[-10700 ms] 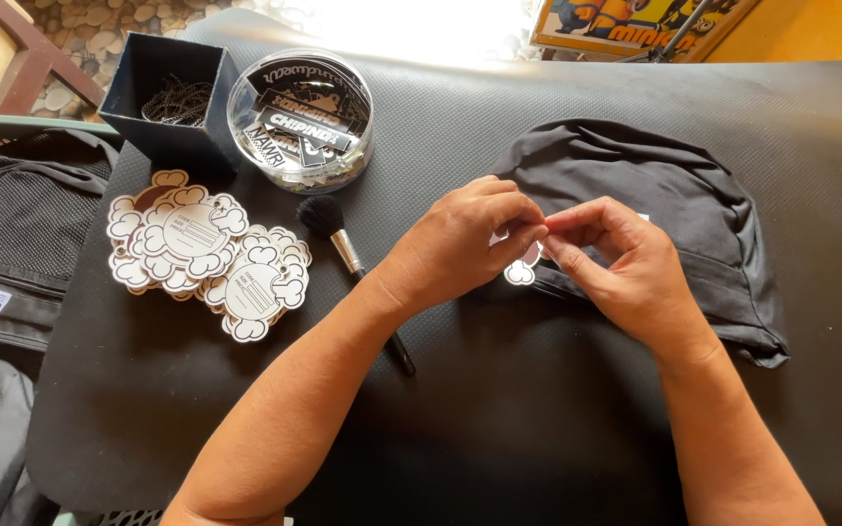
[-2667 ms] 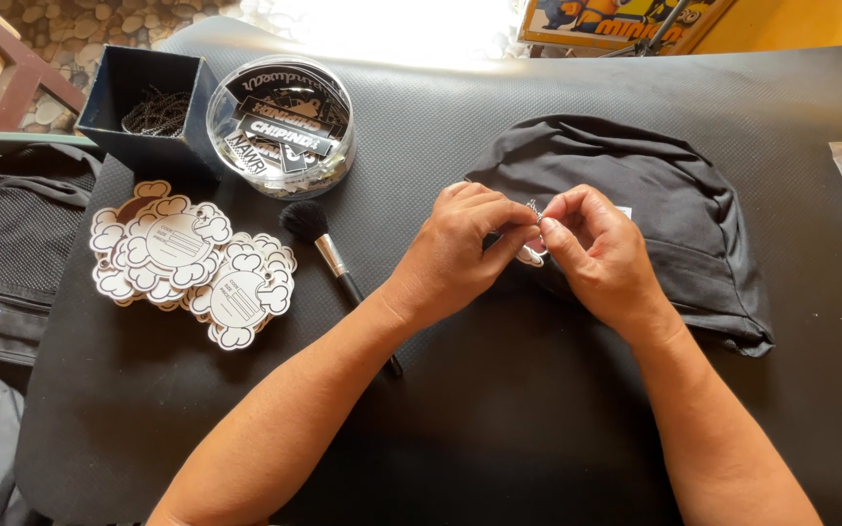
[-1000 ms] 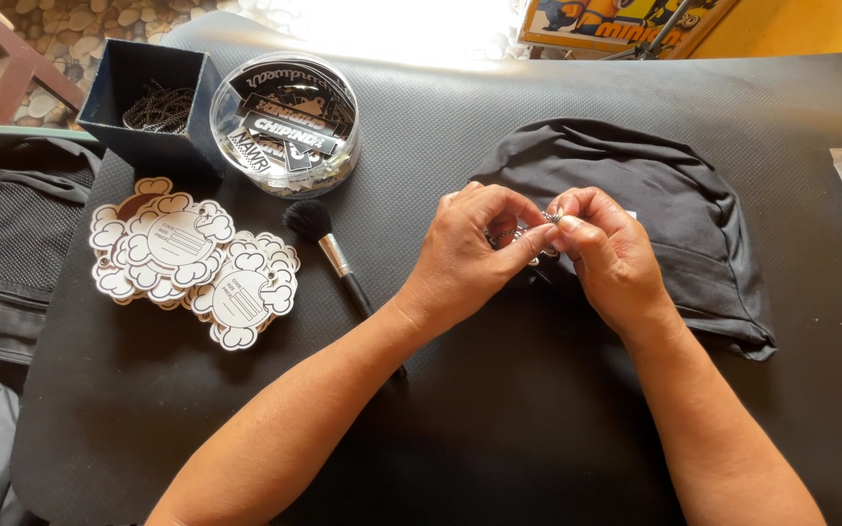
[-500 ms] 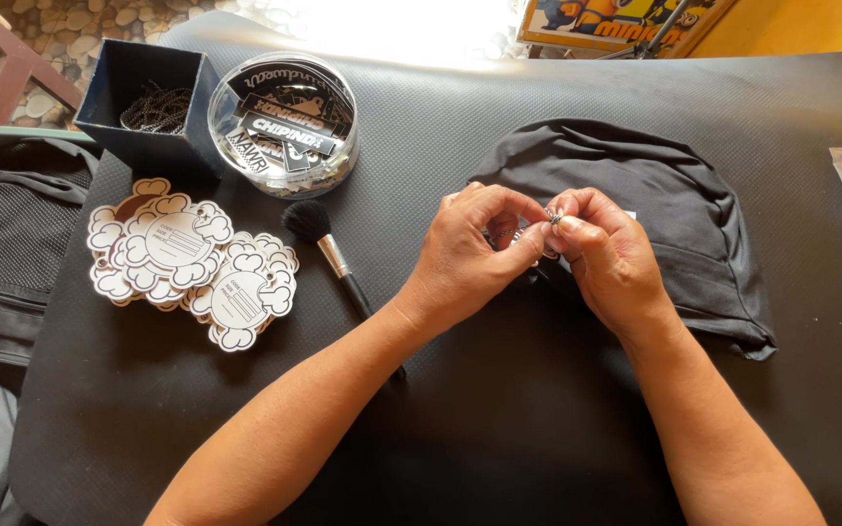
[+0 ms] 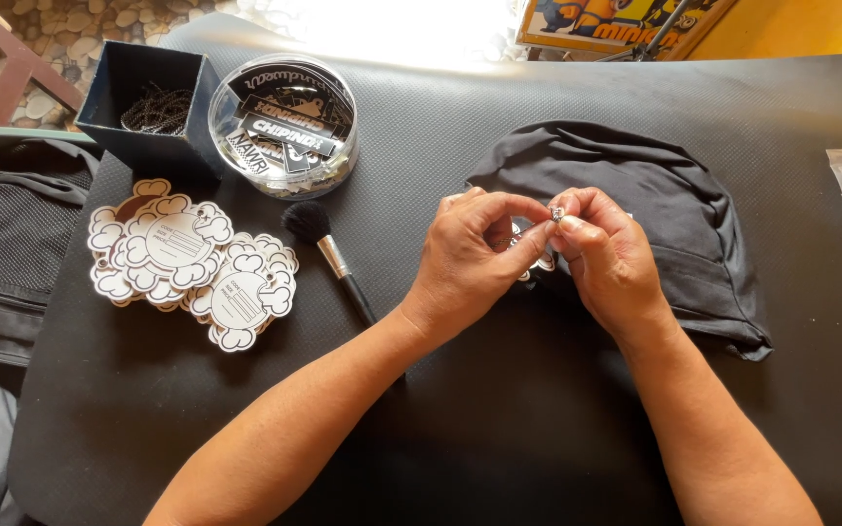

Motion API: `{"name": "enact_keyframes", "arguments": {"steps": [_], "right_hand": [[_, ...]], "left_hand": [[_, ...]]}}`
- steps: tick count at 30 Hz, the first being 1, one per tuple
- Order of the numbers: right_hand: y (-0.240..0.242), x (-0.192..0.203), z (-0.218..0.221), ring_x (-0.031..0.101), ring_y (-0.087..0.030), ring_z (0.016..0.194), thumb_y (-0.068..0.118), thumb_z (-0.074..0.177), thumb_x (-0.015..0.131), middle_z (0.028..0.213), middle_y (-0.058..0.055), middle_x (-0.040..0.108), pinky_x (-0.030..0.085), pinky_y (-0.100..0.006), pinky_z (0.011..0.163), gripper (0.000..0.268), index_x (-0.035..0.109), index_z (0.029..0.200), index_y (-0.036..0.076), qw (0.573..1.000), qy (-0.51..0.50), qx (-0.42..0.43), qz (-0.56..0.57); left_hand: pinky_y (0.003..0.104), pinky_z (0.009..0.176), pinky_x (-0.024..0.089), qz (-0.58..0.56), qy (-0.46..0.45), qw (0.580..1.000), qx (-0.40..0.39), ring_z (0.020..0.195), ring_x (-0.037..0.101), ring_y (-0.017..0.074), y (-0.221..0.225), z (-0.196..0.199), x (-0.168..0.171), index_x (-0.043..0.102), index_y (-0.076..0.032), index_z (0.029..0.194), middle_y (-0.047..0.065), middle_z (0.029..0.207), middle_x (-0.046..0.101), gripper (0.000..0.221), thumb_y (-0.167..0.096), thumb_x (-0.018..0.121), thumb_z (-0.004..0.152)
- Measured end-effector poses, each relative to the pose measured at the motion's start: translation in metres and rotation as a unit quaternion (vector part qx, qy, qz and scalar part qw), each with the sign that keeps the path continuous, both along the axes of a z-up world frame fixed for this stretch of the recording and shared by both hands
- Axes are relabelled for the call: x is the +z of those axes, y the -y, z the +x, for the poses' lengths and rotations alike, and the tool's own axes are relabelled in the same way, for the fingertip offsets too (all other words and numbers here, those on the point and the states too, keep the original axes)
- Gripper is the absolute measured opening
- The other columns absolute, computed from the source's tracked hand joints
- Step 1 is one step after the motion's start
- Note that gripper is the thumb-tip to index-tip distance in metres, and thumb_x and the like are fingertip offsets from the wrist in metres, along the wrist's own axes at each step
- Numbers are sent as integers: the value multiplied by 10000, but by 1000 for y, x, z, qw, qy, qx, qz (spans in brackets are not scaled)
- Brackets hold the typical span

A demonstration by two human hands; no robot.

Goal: Attaching a decorative tag to a waist bag with a safety pin, cleaning it with a brush, and placing it into a plastic sleeve.

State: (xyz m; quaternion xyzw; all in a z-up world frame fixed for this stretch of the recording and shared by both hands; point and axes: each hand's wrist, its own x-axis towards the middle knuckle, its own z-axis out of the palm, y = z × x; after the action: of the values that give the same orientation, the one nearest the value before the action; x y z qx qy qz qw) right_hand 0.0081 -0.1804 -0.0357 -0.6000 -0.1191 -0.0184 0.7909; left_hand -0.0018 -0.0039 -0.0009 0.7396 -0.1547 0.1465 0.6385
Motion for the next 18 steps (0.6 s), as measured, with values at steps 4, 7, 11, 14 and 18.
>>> {"name": "enact_keyframes", "arguments": {"steps": [4, 7, 11, 14, 18], "right_hand": [[3, -4, 4, 575, -137, 839, 123, 1018, 592, 1004, -117, 507, 539, -267, 776, 139, 511, 996, 12, 1000, -1, -7, 3], [7, -10, 7, 599, -160, 834, 116, 1020, 590, 1003, -125, 509, 551, -279, 774, 136, 508, 1000, 10, 1000, 4, -9, 5], [7, -9, 6, 612, -164, 863, 117, 1013, 597, 995, -112, 508, 553, -262, 789, 130, 518, 1001, 15, 1000, 8, -13, 4], [6, -7, 6, 608, -165, 864, 116, 1013, 599, 986, -111, 504, 559, -268, 789, 135, 515, 1000, 11, 1000, 7, -12, 6], [5, -8, 4, 601, -161, 861, 116, 1012, 603, 972, -113, 506, 556, -262, 780, 140, 513, 998, 9, 1000, 8, -9, -3]], "left_hand": [[255, 953, 434, -1, -1, 1000, 4, 667, 550, 81, 0, -2, 2, 773, -195, 964, -66, 553, 449, 116, -276, 801, 886], [253, 952, 433, -2, -8, 1000, 4, 663, 555, 82, 0, -1, 3, 777, -200, 954, -60, 541, 453, 113, -278, 804, 876], [273, 931, 440, 3, 3, 1000, -12, 668, 572, 109, -1, 1, 2, 768, -182, 924, -43, 537, 449, 96, -271, 778, 889], [264, 945, 427, -4, 9, 1000, -25, 677, 563, 93, -2, 2, 1, 766, -195, 928, -54, 545, 451, 94, -278, 783, 887], [261, 966, 417, -7, -10, 999, -29, 672, 573, 87, -2, 4, -5, 779, -202, 942, -56, 536, 464, 108, -284, 790, 872]]}}
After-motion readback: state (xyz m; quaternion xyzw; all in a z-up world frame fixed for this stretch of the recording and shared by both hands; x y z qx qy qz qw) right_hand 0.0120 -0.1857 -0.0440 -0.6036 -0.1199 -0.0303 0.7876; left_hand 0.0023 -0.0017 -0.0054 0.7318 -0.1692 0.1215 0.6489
